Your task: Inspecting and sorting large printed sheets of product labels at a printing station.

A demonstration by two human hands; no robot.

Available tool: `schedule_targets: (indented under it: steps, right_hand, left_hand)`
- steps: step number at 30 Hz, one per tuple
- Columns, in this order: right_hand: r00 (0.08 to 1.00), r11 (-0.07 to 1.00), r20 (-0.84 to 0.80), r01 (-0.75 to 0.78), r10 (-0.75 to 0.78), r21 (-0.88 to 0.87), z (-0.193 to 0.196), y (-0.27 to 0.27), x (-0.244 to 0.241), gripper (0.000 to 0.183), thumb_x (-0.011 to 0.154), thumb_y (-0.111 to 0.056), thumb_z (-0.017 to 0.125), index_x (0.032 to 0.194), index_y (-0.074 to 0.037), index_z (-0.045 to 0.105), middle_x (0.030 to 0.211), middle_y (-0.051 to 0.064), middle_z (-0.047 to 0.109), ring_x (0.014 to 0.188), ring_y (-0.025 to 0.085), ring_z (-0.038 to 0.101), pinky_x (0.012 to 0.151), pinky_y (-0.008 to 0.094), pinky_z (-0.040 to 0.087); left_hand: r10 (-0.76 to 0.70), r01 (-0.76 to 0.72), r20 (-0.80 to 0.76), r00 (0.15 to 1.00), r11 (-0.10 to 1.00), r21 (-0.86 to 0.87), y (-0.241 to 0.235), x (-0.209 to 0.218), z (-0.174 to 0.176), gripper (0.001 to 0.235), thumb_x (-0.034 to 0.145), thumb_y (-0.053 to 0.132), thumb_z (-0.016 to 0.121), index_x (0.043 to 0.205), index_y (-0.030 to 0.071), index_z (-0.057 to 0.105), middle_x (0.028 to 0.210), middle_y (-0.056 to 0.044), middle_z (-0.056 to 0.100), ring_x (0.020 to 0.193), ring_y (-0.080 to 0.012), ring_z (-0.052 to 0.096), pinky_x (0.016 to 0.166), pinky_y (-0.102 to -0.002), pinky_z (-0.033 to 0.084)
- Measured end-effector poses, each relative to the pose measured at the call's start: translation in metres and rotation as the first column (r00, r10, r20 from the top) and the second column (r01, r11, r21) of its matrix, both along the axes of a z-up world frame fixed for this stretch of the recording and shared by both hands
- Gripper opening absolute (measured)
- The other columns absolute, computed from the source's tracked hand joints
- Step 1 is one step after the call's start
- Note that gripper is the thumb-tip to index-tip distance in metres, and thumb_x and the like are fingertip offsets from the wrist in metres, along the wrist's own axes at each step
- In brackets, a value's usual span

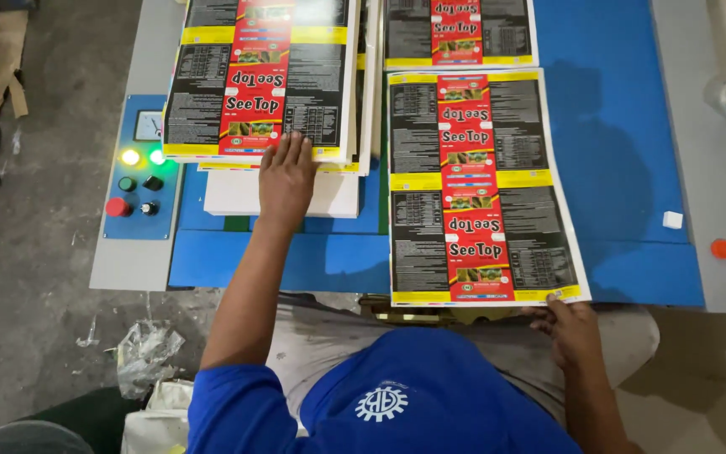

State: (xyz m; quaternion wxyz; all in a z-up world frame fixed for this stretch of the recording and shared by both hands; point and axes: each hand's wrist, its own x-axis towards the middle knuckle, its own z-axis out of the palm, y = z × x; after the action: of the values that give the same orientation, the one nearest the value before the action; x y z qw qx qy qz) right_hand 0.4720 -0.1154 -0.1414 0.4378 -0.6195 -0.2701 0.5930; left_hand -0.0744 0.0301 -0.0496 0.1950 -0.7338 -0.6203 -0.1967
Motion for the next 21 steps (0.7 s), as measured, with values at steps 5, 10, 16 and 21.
schedule_targets:
  steps: [5,10,16,21]
  right_hand:
    - [0.998,0.998,0.005,-0.061,0.061,0.024,-0.016,0.044,-0.016,0.022,0.106,-0.015,0.053,0.12,0.001,0.057,0.103,0.016,0.072,0.083,0.024,0.074,0.058,0.034,0.053]
    - [0.991,0.987,0.023,-0.131,0.13,0.089,-0.015,0.114,-0.035,0.024,0.105,-0.015,0.051,0.121,0.0,0.059,0.103,0.015,0.074,0.079,0.023,0.073,0.055,0.032,0.052]
    - [0.987,0.984,-0.035,-0.154,0.157,0.089,-0.003,0.154,-0.049,0.028,0.108,-0.019,0.053,0.128,0.0,0.054,0.102,0.015,0.072,0.082,0.024,0.073,0.057,0.034,0.054]
    - [0.996,0.993,-0.035,-0.083,0.086,0.088,-0.001,0.123,-0.05,0.051,0.103,-0.018,0.053,0.151,-0.008,0.039,0.109,0.017,0.074,0.083,0.024,0.073,0.06,0.032,0.054]
  left_hand:
    - [-0.086,0.087,0.121,0.989,0.996,0.0,0.004,-0.001,0.025,0.018,0.101,0.016,0.064,0.111,0.0,0.068,0.123,-0.018,0.074,0.117,-0.0354,0.07,0.097,-0.047,0.054]
    - [-0.067,0.066,0.15,0.986,0.998,0.01,0.011,-0.003,0.019,0.01,0.097,0.007,0.061,0.1,0.003,0.069,0.114,-0.019,0.076,0.11,-0.0359,0.072,0.09,-0.045,0.057]
    - [-0.088,0.08,0.219,0.972,0.996,0.047,0.002,0.002,0.035,0.014,0.095,0.004,0.06,0.104,0.003,0.071,0.115,-0.018,0.075,0.109,-0.0346,0.072,0.088,-0.043,0.06]
    - [-0.034,0.002,0.283,0.959,0.994,0.112,-0.019,0.025,0.059,0.015,0.097,0.006,0.064,0.11,0.002,0.071,0.108,-0.018,0.075,0.095,-0.0354,0.073,0.077,-0.044,0.059]
